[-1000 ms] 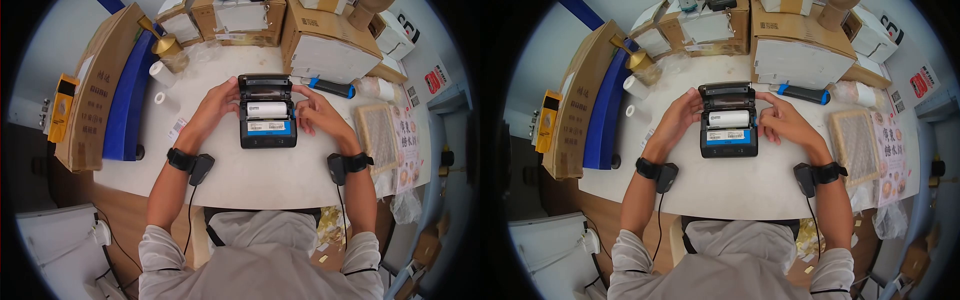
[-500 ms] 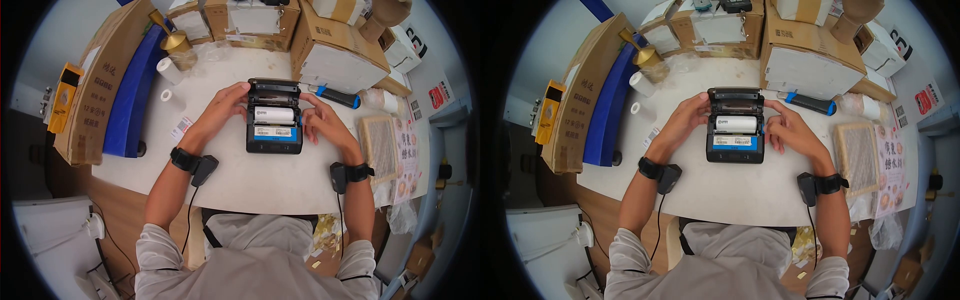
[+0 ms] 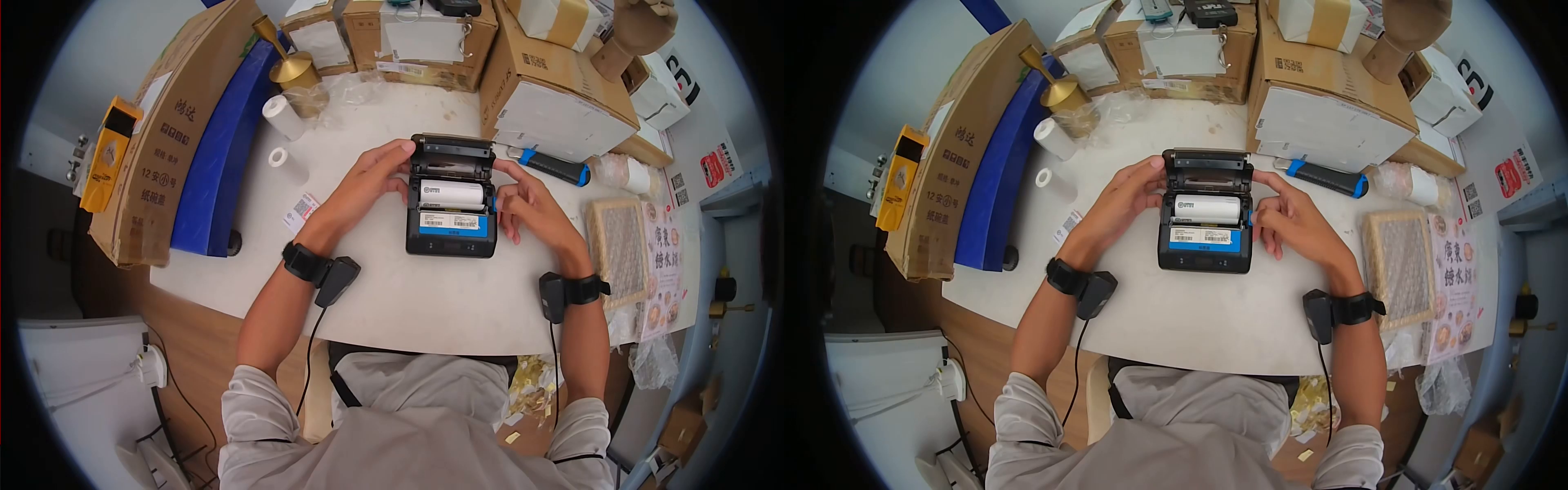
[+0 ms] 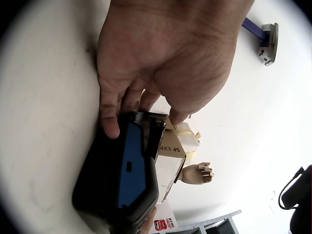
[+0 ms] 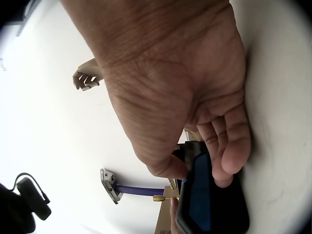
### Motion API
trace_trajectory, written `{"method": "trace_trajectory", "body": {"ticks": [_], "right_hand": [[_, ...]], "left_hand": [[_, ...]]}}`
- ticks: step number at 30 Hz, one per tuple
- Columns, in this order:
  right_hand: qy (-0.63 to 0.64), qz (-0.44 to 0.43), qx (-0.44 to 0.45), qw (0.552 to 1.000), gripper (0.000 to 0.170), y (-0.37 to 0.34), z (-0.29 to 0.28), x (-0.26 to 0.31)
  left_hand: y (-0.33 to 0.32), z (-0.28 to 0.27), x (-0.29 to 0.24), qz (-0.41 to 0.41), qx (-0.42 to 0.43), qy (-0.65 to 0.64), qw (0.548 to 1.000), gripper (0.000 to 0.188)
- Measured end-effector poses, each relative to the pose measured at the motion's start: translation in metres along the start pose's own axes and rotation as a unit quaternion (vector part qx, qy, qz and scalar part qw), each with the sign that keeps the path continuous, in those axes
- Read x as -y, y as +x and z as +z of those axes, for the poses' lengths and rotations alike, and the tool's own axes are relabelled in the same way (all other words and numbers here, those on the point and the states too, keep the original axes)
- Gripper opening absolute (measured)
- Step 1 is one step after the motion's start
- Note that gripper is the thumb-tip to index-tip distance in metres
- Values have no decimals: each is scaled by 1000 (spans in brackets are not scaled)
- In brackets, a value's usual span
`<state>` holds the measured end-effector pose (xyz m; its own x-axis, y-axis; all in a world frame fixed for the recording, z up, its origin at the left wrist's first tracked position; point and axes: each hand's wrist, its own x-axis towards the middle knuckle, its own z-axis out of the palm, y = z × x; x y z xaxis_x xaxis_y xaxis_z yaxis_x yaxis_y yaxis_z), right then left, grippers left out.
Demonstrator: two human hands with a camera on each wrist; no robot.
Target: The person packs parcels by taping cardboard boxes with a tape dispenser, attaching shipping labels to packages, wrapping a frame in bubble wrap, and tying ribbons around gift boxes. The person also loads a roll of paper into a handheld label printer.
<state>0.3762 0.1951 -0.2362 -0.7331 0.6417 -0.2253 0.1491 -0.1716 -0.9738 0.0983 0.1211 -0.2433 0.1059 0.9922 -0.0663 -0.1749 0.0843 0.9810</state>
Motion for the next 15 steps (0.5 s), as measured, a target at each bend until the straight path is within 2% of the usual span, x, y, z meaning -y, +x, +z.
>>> {"method": "trace_trajectory", "body": {"ticks": [15], "right_hand": [[-3, -3, 5, 1000, 67, 0, 0, 0]], "left_hand": [[0, -4, -1, -22, 27, 10, 999, 41]]}}
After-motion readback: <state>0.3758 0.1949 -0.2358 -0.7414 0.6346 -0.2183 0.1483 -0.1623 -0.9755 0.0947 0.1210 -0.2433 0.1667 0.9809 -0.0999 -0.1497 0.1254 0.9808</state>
